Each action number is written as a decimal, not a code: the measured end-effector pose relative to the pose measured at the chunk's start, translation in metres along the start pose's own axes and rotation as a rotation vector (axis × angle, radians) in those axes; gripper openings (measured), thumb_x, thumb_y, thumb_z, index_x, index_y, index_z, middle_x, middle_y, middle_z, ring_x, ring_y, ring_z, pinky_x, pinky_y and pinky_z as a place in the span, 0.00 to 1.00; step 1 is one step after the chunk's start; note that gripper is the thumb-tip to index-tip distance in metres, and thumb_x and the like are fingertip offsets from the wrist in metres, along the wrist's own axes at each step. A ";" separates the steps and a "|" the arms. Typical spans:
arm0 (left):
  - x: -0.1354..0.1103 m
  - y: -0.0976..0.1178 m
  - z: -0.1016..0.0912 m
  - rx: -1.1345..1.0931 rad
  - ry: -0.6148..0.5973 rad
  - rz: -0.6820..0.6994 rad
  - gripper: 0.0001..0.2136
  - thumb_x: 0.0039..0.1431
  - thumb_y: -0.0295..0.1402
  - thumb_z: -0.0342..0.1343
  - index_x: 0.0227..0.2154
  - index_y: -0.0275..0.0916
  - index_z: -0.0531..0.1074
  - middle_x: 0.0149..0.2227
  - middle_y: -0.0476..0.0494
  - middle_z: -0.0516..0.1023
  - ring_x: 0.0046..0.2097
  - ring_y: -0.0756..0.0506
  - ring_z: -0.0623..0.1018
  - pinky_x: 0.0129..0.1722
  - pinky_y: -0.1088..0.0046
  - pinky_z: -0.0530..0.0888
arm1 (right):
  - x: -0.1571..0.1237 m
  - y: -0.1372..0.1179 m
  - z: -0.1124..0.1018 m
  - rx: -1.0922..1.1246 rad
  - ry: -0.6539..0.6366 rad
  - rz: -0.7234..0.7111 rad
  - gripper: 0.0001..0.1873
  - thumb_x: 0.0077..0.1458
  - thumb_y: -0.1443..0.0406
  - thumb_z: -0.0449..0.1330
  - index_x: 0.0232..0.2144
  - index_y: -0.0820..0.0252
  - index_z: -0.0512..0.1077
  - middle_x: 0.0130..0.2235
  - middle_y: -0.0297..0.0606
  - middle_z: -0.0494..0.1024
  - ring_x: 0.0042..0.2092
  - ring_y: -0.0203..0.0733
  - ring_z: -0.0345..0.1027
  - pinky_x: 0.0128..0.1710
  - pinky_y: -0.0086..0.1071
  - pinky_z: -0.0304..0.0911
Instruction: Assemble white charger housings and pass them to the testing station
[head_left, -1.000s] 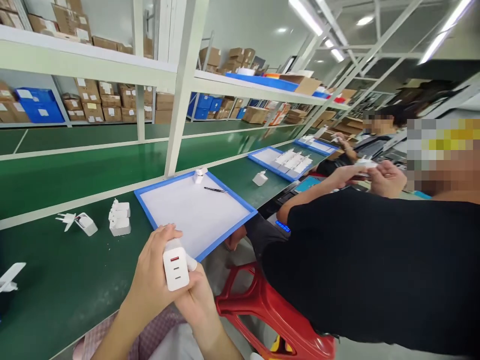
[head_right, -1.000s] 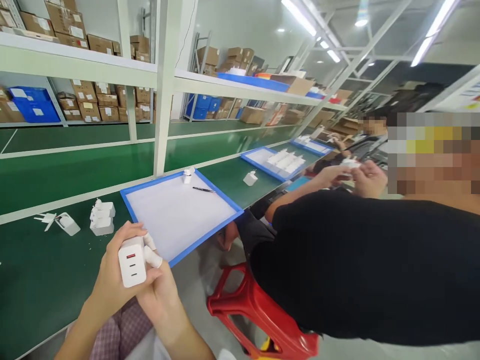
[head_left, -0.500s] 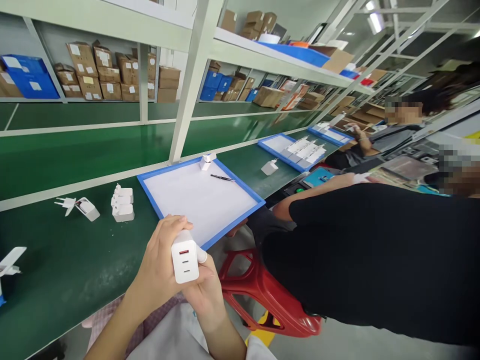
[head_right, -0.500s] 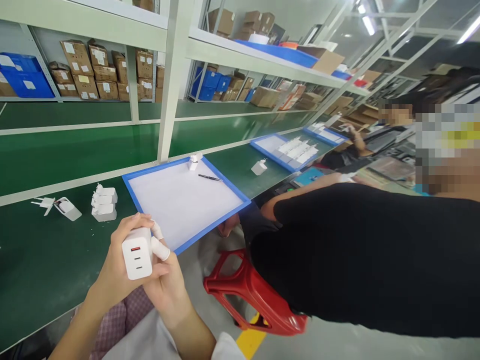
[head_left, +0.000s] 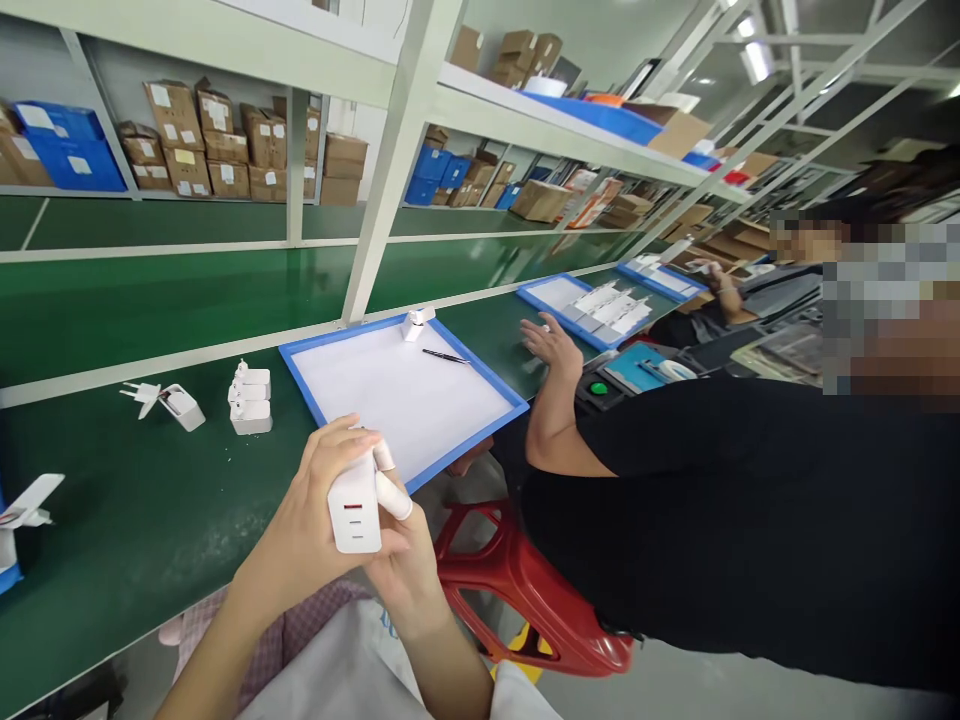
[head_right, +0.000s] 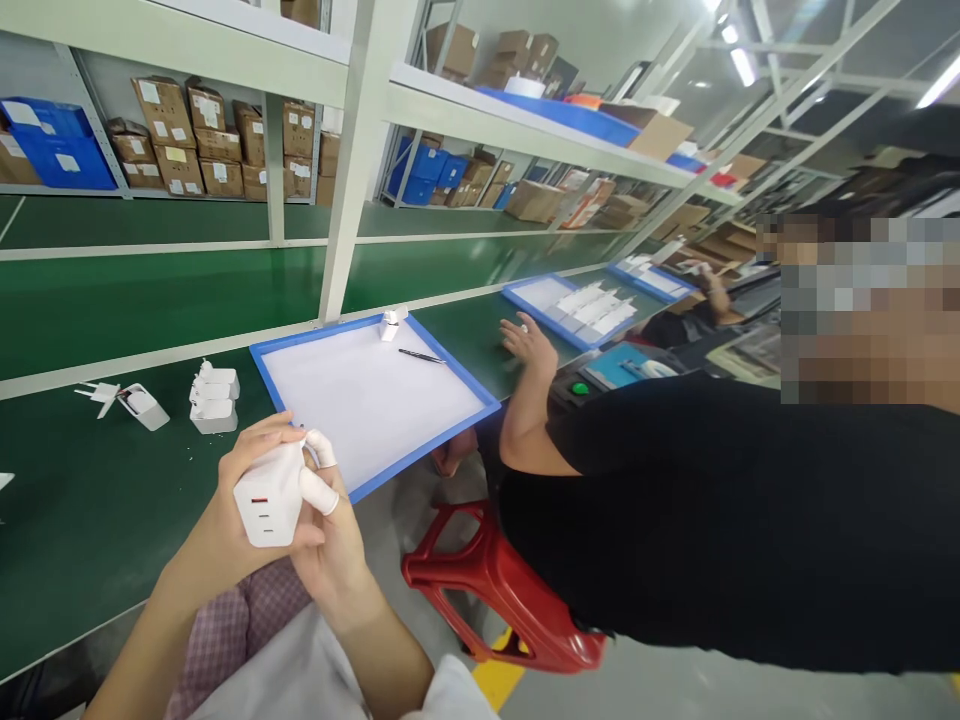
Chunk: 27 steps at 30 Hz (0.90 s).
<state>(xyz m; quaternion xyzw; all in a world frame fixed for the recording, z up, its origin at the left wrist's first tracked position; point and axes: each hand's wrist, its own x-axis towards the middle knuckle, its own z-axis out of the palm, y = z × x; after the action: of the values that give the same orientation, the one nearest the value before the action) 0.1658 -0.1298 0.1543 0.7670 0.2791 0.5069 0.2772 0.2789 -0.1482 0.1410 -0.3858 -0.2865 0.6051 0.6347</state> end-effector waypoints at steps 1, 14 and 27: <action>-0.007 -0.003 -0.007 0.067 -0.037 -0.116 0.38 0.53 0.32 0.65 0.63 0.51 0.50 0.62 0.38 0.62 0.66 0.35 0.60 0.59 0.51 0.68 | 0.006 0.001 -0.001 0.031 -0.031 0.022 0.14 0.49 0.59 0.64 0.39 0.54 0.69 0.34 0.33 0.73 0.32 0.36 0.71 0.29 0.26 0.70; -0.154 -0.012 -0.122 0.427 0.545 -1.071 0.20 0.57 0.53 0.54 0.48 0.49 0.71 0.56 0.47 0.73 0.58 0.35 0.72 0.35 0.73 0.76 | 0.002 0.097 -0.020 -0.811 -0.406 -0.803 0.16 0.59 0.75 0.55 0.46 0.52 0.68 0.41 0.40 0.74 0.44 0.43 0.71 0.42 0.40 0.72; -0.140 -0.027 -0.094 0.281 0.414 -0.911 0.19 0.61 0.48 0.54 0.50 0.46 0.70 0.55 0.42 0.73 0.59 0.37 0.70 0.60 0.50 0.66 | 0.003 0.118 -0.032 -0.775 -0.329 -0.815 0.19 0.59 0.74 0.58 0.48 0.50 0.73 0.40 0.40 0.76 0.43 0.44 0.72 0.41 0.40 0.73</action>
<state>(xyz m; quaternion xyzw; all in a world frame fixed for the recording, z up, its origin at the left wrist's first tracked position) 0.0281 -0.1972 0.0788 0.4814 0.6990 0.4334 0.3031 0.2413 -0.1537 0.0250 -0.3493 -0.7069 0.2152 0.5761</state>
